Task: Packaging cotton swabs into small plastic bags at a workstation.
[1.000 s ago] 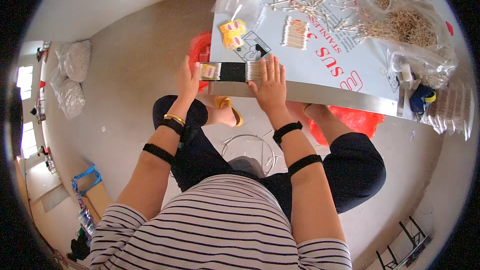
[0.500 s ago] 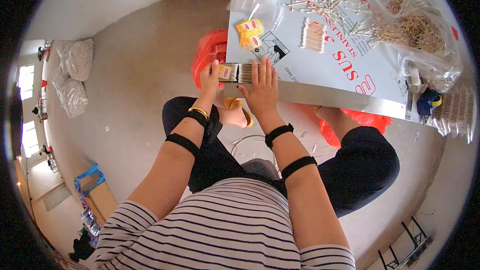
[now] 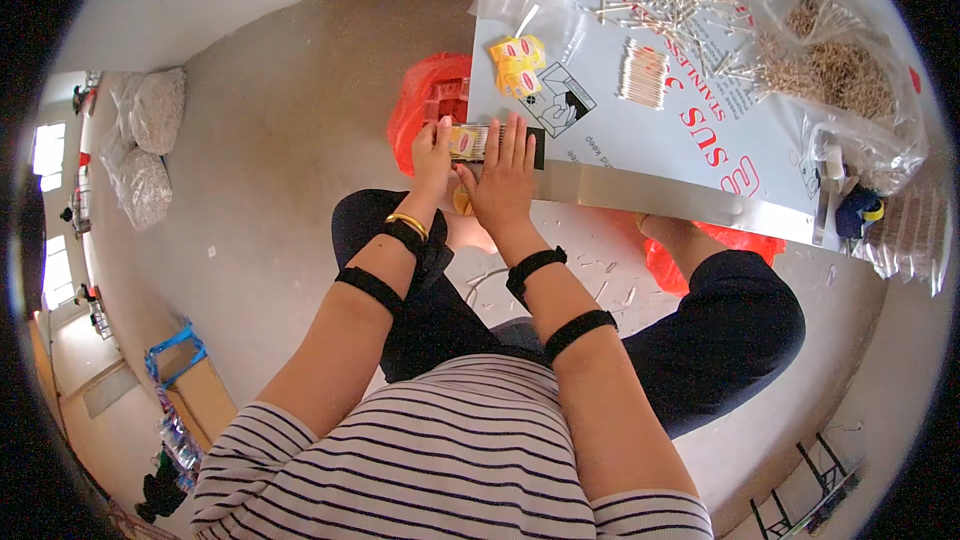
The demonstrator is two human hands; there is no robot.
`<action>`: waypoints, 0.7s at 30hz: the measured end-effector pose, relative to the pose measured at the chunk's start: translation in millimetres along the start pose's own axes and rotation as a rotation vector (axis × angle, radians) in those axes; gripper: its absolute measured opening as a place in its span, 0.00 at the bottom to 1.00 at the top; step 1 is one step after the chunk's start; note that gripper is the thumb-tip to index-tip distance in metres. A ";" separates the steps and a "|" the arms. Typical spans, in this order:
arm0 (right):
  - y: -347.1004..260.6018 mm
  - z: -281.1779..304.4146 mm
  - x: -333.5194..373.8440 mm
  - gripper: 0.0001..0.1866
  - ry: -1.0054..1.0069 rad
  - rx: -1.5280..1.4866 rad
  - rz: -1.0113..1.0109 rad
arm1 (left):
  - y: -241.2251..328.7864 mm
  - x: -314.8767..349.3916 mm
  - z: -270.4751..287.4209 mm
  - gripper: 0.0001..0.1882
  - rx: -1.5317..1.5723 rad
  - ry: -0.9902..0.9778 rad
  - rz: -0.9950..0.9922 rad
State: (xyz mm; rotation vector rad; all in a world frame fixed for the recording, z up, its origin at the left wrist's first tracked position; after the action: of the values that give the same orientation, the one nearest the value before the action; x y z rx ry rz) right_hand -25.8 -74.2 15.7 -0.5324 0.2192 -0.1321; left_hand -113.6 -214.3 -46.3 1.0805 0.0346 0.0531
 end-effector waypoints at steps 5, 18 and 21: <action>29.5 13.1 -4.5 0.44 -0.052 -0.104 0.049 | -28.4 -9.7 7.9 0.28 -0.024 -0.076 0.067; 22.3 11.1 -4.2 0.47 -0.104 0.099 0.053 | -24.7 -10.6 -2.6 0.26 0.125 -0.079 -0.006; 18.4 4.5 -2.3 0.49 -0.085 0.114 0.031 | -19.7 -8.5 -4.0 0.26 0.101 -0.110 -0.020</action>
State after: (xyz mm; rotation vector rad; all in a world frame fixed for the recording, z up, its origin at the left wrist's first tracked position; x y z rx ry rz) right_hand -25.7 -55.9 10.3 -0.4203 0.1364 -0.0905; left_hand -121.8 -220.6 -65.5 1.1822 -0.0518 -0.0263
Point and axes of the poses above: each hand's wrist, its own x-axis away from the middle knuckle, its own z-axis out of the back of the hand, y = z × x, the point moved 9 cm from there along -x, towards the middle knuckle, and after that the axes turned 6 degrees about -x, right-handed, at the moved point
